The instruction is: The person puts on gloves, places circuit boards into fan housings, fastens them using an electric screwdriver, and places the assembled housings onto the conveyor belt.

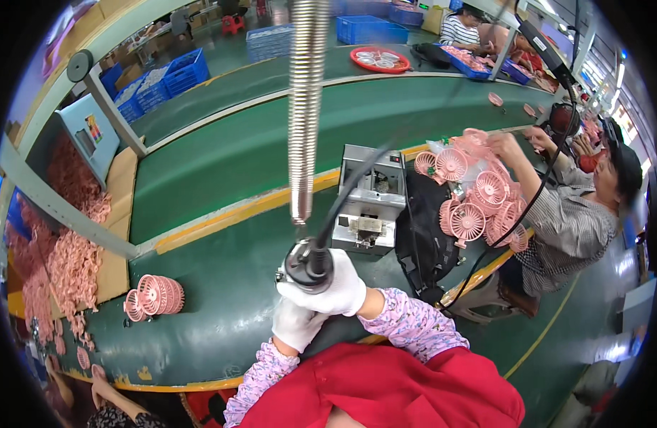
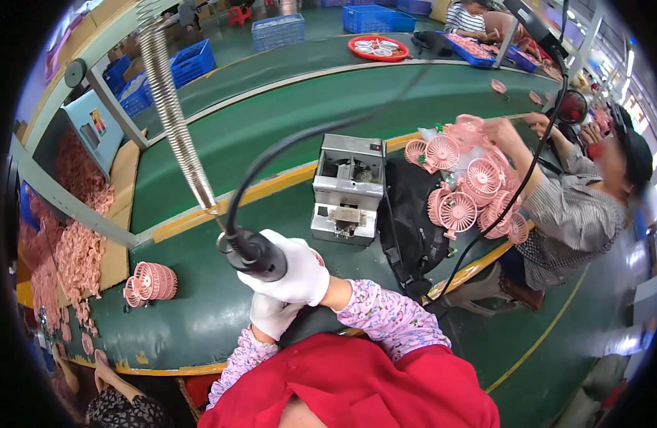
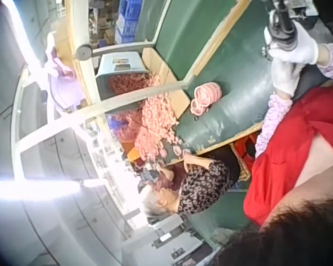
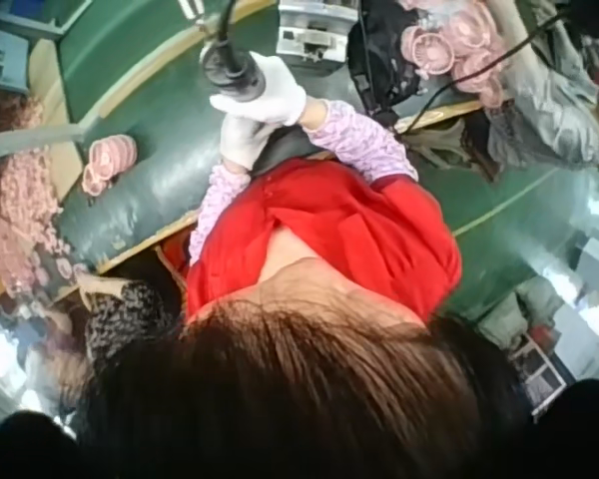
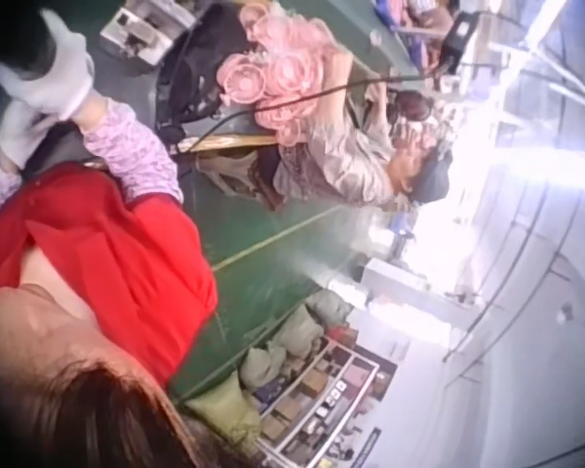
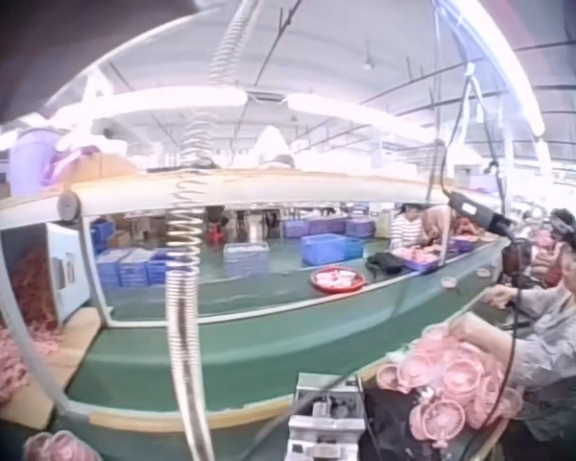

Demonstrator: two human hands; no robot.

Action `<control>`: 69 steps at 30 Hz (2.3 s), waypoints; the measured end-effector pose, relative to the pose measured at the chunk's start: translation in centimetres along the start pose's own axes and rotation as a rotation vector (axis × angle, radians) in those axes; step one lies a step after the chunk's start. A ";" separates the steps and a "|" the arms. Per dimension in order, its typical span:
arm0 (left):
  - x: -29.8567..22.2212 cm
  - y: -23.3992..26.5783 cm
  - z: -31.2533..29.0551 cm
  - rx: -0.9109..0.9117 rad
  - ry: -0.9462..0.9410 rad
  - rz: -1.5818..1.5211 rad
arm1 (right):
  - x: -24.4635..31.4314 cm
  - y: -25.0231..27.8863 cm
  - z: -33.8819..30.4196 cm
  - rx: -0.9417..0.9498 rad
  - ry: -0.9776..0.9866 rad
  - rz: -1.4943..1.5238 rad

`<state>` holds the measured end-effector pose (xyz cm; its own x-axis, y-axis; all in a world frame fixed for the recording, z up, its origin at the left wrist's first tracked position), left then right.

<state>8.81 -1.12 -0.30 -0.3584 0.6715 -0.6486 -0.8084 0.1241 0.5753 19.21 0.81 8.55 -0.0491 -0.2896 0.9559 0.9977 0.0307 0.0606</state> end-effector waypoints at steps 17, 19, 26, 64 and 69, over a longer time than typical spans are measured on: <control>-0.3 4.0 2.5 0.006 0.134 0.022 | -2.7 10.6 1.7 -0.569 0.181 0.013; -0.5 1.6 0.6 0.221 0.079 0.020 | -3.8 10.6 1.5 -0.599 0.207 0.046; -1.2 0.3 -0.1 0.131 -0.047 0.240 | -1.2 7.4 0.1 -0.441 0.103 0.189; -1.1 -0.3 -0.5 0.069 -0.083 0.230 | -2.3 7.9 0.0 -0.469 0.094 0.205; -1.4 0.1 -0.2 0.035 -0.091 0.221 | 2.1 5.1 -0.7 -0.346 0.222 0.266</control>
<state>9.12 -2.23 0.61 -0.4804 0.7477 -0.4584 -0.6978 -0.0092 0.7162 24.19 -0.28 10.66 0.1834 -0.5128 0.8387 0.9333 -0.1771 -0.3124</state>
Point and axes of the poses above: each hand's wrist, its own z-axis towards the middle knuckle, its own y-axis out of the back of the hand, x = y × z, the point moved 5 cm from there along z, towards the middle knuckle, and after that the axes turned 3 degrees about -x, right-handed, at the moved point
